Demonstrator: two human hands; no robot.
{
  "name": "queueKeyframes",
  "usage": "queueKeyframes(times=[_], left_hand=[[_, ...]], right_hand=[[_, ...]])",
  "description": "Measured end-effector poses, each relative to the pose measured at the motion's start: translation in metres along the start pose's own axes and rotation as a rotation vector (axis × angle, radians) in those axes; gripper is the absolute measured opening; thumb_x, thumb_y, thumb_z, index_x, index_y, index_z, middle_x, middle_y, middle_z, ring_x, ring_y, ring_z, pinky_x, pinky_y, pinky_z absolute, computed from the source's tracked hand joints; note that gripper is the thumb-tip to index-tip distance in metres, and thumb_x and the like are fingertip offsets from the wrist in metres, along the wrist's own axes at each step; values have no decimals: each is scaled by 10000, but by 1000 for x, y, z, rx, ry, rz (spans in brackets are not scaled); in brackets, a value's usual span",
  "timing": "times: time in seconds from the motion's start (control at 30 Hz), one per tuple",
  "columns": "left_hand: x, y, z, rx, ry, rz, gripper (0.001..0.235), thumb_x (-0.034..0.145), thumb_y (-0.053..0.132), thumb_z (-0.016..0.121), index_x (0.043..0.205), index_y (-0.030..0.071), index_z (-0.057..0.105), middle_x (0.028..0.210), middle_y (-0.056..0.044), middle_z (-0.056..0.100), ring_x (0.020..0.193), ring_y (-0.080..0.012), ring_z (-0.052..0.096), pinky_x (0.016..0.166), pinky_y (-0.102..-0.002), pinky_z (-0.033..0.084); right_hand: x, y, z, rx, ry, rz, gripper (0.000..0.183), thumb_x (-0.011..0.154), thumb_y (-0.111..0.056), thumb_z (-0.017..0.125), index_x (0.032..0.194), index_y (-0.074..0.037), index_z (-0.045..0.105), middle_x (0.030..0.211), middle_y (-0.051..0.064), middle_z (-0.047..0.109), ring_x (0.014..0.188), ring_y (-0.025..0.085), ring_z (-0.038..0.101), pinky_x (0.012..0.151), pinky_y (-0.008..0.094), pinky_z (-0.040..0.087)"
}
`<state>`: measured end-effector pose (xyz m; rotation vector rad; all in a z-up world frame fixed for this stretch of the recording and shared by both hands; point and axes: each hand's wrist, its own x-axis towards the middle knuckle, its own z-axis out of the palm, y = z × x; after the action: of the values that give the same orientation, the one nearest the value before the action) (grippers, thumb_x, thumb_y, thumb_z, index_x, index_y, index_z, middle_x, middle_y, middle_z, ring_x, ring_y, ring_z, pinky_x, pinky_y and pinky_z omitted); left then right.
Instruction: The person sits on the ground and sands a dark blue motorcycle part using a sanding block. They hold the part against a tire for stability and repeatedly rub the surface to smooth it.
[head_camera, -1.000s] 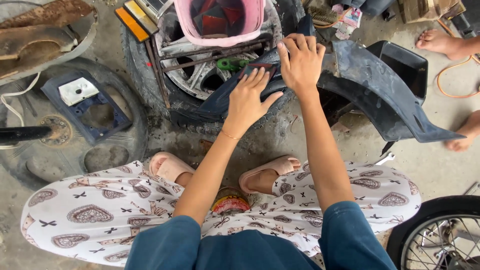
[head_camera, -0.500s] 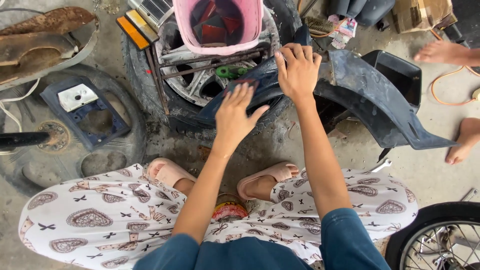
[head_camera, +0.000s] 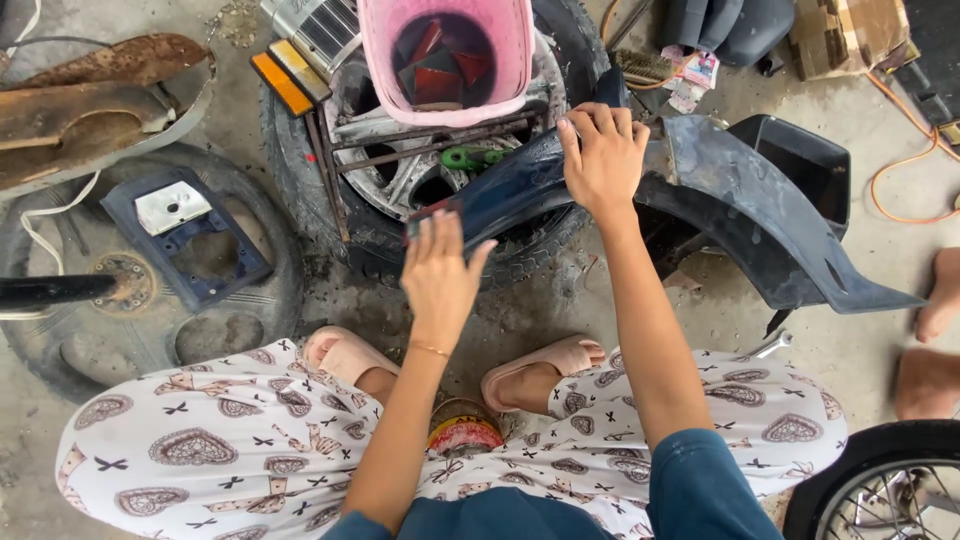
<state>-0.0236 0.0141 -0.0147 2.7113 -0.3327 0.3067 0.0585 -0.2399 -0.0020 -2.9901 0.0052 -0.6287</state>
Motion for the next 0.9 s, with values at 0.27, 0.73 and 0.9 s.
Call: queueKeyframes(times=[0.27,0.73,0.9], left_hand=[[54,57,36,-223,80,158,666,896,592,690,1285,51,701,1263,-194,700,1207,-343,663,1028,-481,511],[35,43,9,-374,10,138,506,942,491,704,1267,104,728,1272,-148,701,1227,-298,645,1047,-463,486],[48,45,5,-284,-45,284,518,1049,451,509,1288,27,685,1312,-125,687,1239,-278,643,1032,-408,516]], right_hand=[[-2,-2,-1,-6,-28,33,446,1162,-499,390,1068,-221,726,1117,-3,687,1079,205,566,954,424,327],[1,-7,-7,9,-50,54,448,1145,-485,385,1082,-217,739,1123,11,688,1082,208,561,969,419,328],[2,-9,-14,-1,12,-16,486,1140,-436,345,1065,-180,751,1147,-38,680,1006,252,547,824,431,344]])
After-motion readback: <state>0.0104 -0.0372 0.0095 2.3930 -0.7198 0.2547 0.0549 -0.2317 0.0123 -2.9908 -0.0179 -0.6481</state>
